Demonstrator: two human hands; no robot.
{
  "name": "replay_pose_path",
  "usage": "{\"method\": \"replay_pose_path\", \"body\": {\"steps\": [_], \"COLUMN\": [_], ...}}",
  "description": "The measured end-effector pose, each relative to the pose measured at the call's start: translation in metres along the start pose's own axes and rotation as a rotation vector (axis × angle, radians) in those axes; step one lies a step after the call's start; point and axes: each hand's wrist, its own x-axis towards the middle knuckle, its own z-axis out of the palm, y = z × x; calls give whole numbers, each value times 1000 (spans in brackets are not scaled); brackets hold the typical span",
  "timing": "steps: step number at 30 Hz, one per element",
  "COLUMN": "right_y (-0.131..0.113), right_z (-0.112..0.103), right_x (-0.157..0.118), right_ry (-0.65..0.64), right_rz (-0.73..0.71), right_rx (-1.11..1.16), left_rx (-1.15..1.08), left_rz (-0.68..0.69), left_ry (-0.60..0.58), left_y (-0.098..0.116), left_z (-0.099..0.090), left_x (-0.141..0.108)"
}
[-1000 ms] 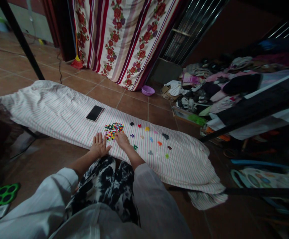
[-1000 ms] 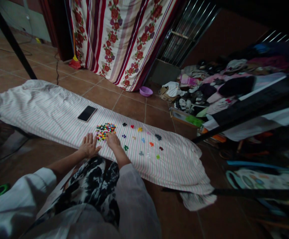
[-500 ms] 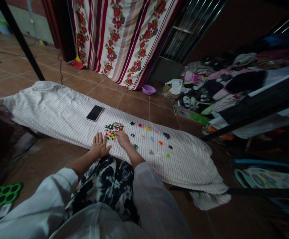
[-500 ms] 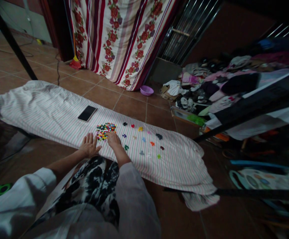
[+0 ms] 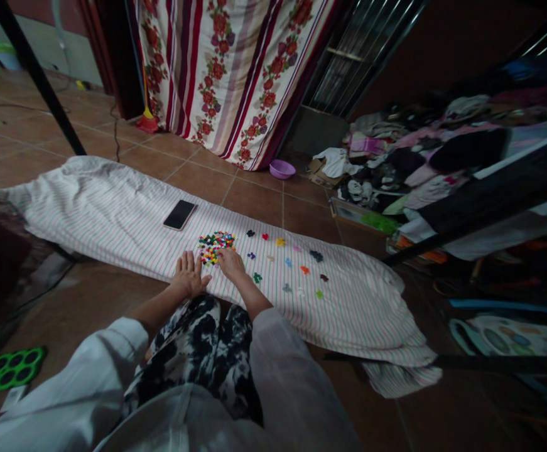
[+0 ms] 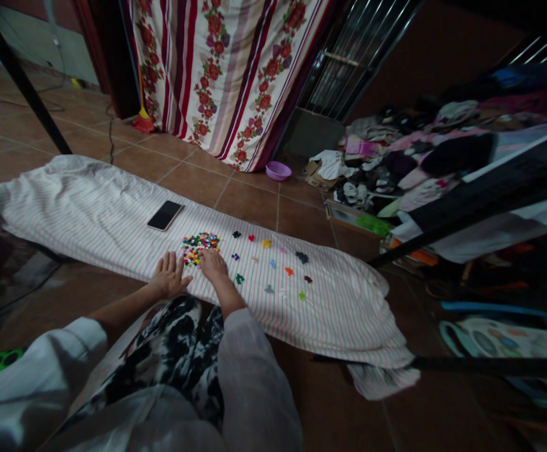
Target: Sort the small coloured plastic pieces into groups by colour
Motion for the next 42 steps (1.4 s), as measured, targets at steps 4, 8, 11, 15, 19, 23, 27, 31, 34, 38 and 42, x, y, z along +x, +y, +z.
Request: {"method": "replay_pose_path", "body": {"steps": [4, 8, 11, 15, 19, 23, 27, 31, 34, 38, 42], "right_y": [3, 10, 17, 28, 44, 65, 88, 109, 124, 146, 166], "right_z": [3, 5, 5, -1, -13, -27, -39, -46, -51, -60, -68], "right_x": [-1, -1, -2, -9, -17, -26, -35, -42, -46, -52, -59], "right_ry": [81, 163, 211, 251, 310, 394, 481, 554, 613, 671, 693], "right_rz": [7, -25, -45, -20, 56, 104, 150, 194, 231, 256, 306], "right_rx": [40, 131, 185, 204, 177, 162, 160, 170, 172, 158, 124], "left_rx": [5, 12, 10, 11, 14, 14, 1, 17, 35, 44, 36], "left_rz": [-14, -21, -25, -23, -20, -23, -20, -20, -22, -23, -16], "left_ry": [-18, -29, -35, -26, -34, -45, -28, -28, -36, -32, -31], "left_y": [1, 1, 1, 1, 0, 0, 0, -1, 0, 1, 1], "left_z": [-2, -1, -1, -1, -2, -3, -2, -1, -2, -5, -5], "left_x": [0, 1, 1, 1, 0, 1, 1, 1, 0, -1, 0]}}
